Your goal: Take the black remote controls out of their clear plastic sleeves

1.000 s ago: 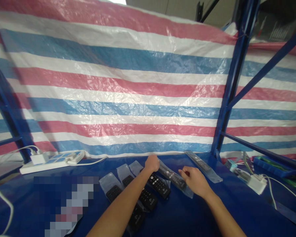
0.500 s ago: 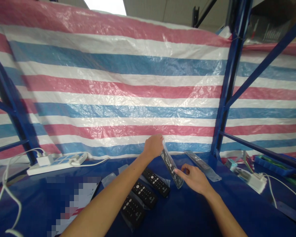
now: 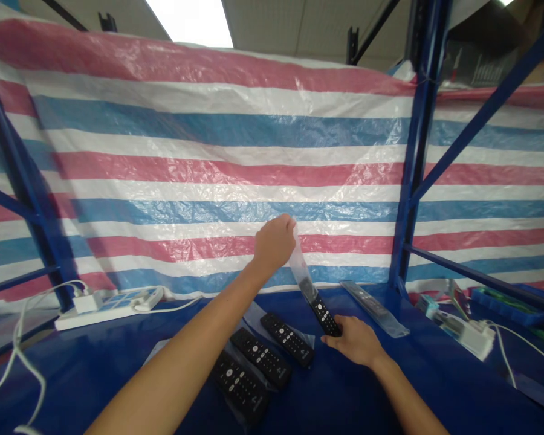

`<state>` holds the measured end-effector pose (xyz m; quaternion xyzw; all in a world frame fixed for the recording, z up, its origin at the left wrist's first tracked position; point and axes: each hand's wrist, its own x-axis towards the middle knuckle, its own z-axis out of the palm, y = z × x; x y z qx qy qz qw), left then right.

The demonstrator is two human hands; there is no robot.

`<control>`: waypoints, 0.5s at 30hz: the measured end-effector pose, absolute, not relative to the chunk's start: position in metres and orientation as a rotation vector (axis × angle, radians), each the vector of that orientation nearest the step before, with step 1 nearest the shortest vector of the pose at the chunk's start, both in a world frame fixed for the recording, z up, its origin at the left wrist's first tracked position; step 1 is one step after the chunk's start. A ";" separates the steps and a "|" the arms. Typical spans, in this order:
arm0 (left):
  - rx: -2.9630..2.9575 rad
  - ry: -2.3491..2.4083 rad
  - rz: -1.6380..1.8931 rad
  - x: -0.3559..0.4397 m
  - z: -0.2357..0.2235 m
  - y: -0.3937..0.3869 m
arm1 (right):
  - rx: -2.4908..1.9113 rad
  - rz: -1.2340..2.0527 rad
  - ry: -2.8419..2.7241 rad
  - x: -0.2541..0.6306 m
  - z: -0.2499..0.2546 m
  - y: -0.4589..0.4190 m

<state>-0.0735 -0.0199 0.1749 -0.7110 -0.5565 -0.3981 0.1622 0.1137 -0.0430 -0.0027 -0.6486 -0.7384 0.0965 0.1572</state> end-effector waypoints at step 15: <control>-2.275 -2.256 -1.028 -0.107 0.028 0.054 | -1.949 0.184 -1.683 0.133 0.016 -0.040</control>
